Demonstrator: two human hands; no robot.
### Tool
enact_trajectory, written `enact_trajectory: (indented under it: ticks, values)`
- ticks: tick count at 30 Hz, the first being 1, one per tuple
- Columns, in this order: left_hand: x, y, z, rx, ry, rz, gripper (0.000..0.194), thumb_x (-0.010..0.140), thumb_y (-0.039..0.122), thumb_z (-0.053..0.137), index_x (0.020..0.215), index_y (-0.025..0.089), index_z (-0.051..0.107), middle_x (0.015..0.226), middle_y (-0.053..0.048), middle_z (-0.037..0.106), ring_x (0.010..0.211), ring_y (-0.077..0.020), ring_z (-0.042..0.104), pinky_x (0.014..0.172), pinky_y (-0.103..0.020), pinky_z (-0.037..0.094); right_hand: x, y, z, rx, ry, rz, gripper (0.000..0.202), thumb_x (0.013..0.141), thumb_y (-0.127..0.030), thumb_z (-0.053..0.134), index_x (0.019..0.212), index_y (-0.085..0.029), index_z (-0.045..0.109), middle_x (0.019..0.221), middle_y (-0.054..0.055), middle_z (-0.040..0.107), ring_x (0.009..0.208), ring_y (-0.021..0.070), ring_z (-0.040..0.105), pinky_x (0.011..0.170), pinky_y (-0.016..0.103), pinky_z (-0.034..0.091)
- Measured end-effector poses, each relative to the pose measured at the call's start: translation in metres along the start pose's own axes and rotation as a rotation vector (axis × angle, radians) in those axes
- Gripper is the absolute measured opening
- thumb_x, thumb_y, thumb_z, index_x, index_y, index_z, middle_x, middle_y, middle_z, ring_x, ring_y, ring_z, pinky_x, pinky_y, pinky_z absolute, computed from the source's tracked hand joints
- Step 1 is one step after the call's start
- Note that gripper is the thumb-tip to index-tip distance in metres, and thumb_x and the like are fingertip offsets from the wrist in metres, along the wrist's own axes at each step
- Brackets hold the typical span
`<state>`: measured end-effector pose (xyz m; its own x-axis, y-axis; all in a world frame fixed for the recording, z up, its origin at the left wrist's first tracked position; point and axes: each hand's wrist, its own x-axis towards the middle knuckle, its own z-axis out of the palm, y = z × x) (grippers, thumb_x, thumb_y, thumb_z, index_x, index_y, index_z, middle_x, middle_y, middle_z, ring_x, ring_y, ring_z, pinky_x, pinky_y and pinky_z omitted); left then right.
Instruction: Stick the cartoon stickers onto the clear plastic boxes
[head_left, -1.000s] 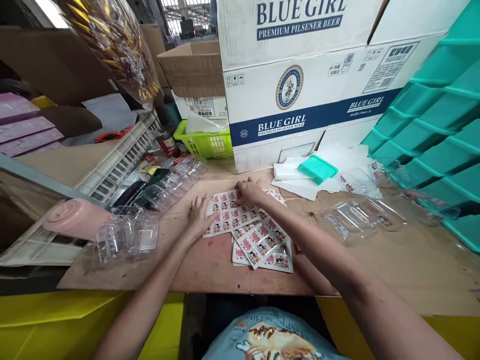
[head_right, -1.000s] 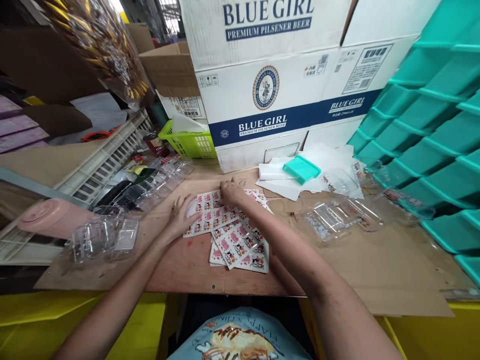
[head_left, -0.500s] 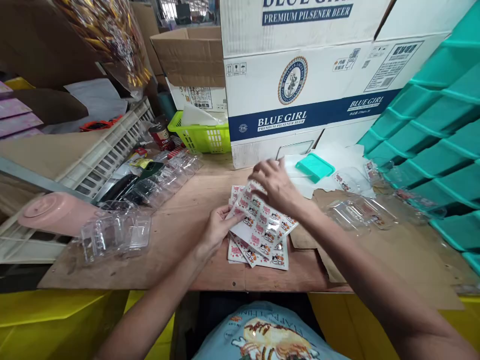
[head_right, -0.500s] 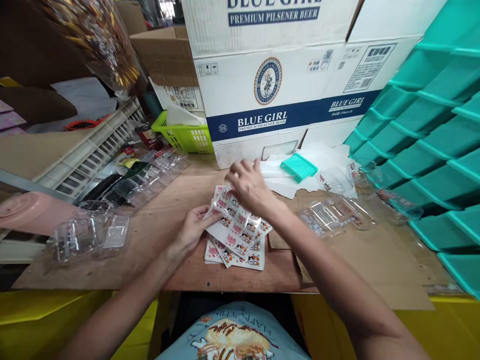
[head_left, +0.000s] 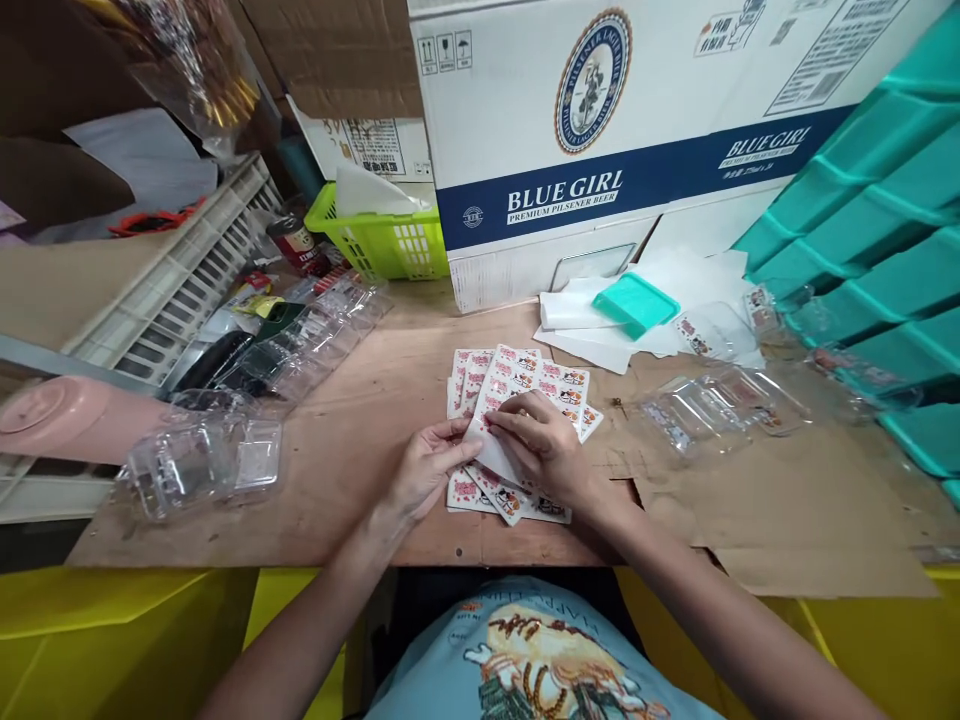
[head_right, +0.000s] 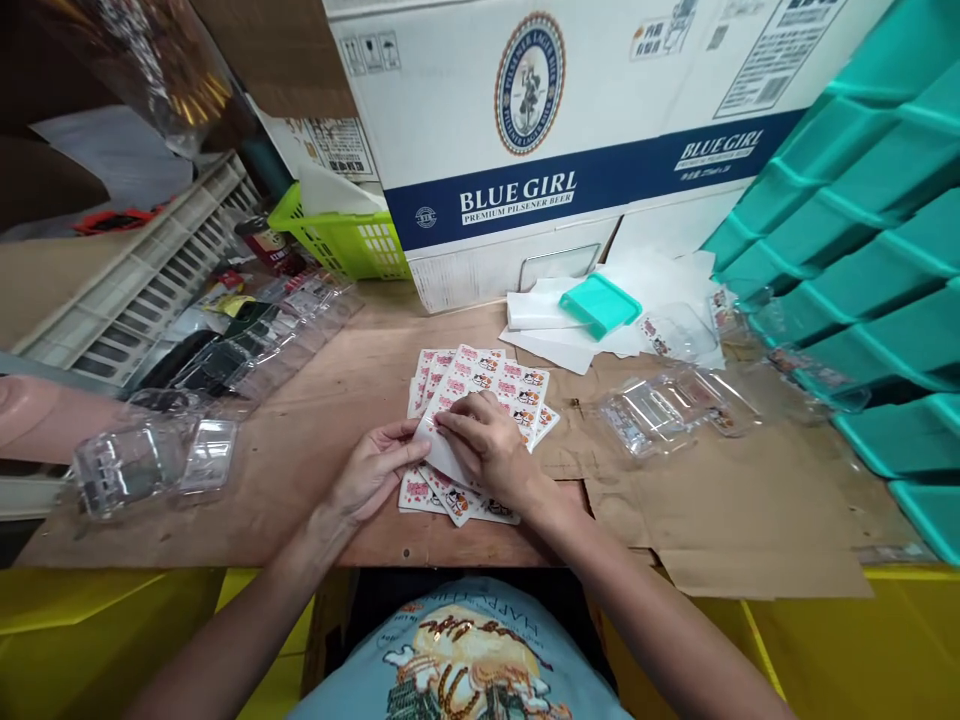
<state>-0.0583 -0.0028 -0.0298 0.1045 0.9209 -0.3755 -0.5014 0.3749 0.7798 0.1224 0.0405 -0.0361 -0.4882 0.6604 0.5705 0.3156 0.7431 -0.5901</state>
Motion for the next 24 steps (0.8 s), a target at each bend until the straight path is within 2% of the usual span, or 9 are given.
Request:
enact_trajectory:
  ticks: [4, 6, 9, 12, 15, 18, 21, 22, 24]
  values:
    - [-0.001, -0.008, -0.002, -0.015, 0.000, 0.060, 0.017, 0.066, 0.022, 0.085, 0.078, 0.015, 0.076, 0.076, -0.003, 0.073, 0.069, -0.0114, 0.065, 0.074, -0.024, 0.052, -0.002, -0.007, 0.001, -0.004, 0.011, -0.024, 0.022, 0.095, -0.018, 0.057, 0.114, -0.017, 0.068, 0.096, 0.011, 0.064, 0.089, 0.0201, 0.058, 0.077, 0.037, 0.050]
    - [-0.001, -0.010, -0.004, 0.046, -0.029, 0.110, 0.012, 0.072, 0.025, 0.081, 0.080, 0.016, 0.077, 0.080, -0.003, 0.071, 0.074, -0.0118, 0.064, 0.075, -0.024, 0.052, -0.001, -0.011, 0.002, -0.024, 0.013, -0.017, 0.019, 0.095, -0.021, 0.058, 0.108, -0.016, 0.070, 0.093, 0.011, 0.065, 0.086, 0.0201, 0.058, 0.075, 0.036, 0.050]
    - [0.001, -0.012, -0.008, 0.233, -0.032, 0.276, 0.011, 0.078, 0.028, 0.076, 0.083, 0.018, 0.077, 0.091, -0.003, 0.066, 0.085, -0.0132, 0.061, 0.077, -0.023, 0.050, 0.001, -0.015, 0.001, -0.035, -0.017, 0.046, 0.017, 0.095, -0.025, 0.057, 0.100, -0.018, 0.072, 0.090, 0.010, 0.067, 0.082, 0.0194, 0.059, 0.072, 0.034, 0.049]
    - [0.001, -0.012, -0.009, 0.397, -0.015, 0.417, 0.010, 0.078, 0.029, 0.075, 0.081, 0.019, 0.077, 0.086, -0.003, 0.063, 0.083, -0.0136, 0.059, 0.073, -0.022, 0.049, 0.004, -0.020, 0.001, 0.033, -0.013, 0.137, 0.018, 0.095, -0.024, 0.056, 0.090, -0.019, 0.073, 0.086, 0.008, 0.068, 0.077, 0.0181, 0.061, 0.069, 0.032, 0.048]
    - [-0.001, -0.013, -0.005, 0.450, 0.001, 0.405, 0.014, 0.077, 0.033, 0.076, 0.078, 0.018, 0.076, 0.079, -0.003, 0.063, 0.074, -0.0138, 0.059, 0.068, -0.024, 0.051, 0.006, -0.022, 0.003, 0.143, 0.067, 0.265, 0.020, 0.091, -0.025, 0.060, 0.078, -0.018, 0.072, 0.077, 0.006, 0.067, 0.071, 0.0171, 0.060, 0.067, 0.031, 0.047]
    - [-0.002, -0.017, -0.005, 0.411, 0.011, 0.277, 0.022, 0.076, 0.037, 0.076, 0.082, 0.016, 0.073, 0.077, -0.003, 0.064, 0.064, -0.0139, 0.061, 0.063, -0.027, 0.055, 0.008, -0.019, 0.000, 0.332, 0.158, 0.479, 0.023, 0.088, -0.032, 0.064, 0.071, -0.018, 0.070, 0.069, 0.003, 0.065, 0.064, 0.0150, 0.057, 0.061, 0.028, 0.044]
    - [-0.001, -0.020, -0.012, 0.412, 0.015, 0.200, 0.029, 0.076, 0.041, 0.075, 0.088, 0.015, 0.071, 0.072, -0.002, 0.063, 0.058, -0.0142, 0.061, 0.059, -0.029, 0.055, 0.012, -0.010, -0.011, 0.478, 0.304, 0.628, 0.025, 0.087, -0.037, 0.065, 0.071, -0.017, 0.068, 0.071, 0.003, 0.065, 0.067, 0.0151, 0.058, 0.062, 0.027, 0.045]
    - [-0.001, -0.020, -0.014, 0.456, 0.029, 0.216, 0.030, 0.076, 0.042, 0.074, 0.091, 0.015, 0.071, 0.075, -0.003, 0.063, 0.060, -0.0145, 0.061, 0.059, -0.030, 0.055, 0.014, -0.007, -0.016, 0.491, 0.376, 0.646, 0.025, 0.087, -0.038, 0.065, 0.073, -0.017, 0.067, 0.073, 0.003, 0.065, 0.069, 0.0152, 0.058, 0.065, 0.027, 0.046]
    - [-0.003, -0.015, -0.016, 0.626, 0.113, 0.339, 0.036, 0.077, 0.041, 0.074, 0.104, 0.018, 0.071, 0.093, -0.007, 0.064, 0.073, -0.0171, 0.064, 0.067, -0.031, 0.056, 0.016, -0.003, -0.025, 0.477, 0.504, 0.640, 0.022, 0.089, -0.038, 0.063, 0.079, -0.018, 0.064, 0.076, 0.002, 0.063, 0.071, 0.0148, 0.057, 0.067, 0.027, 0.046]
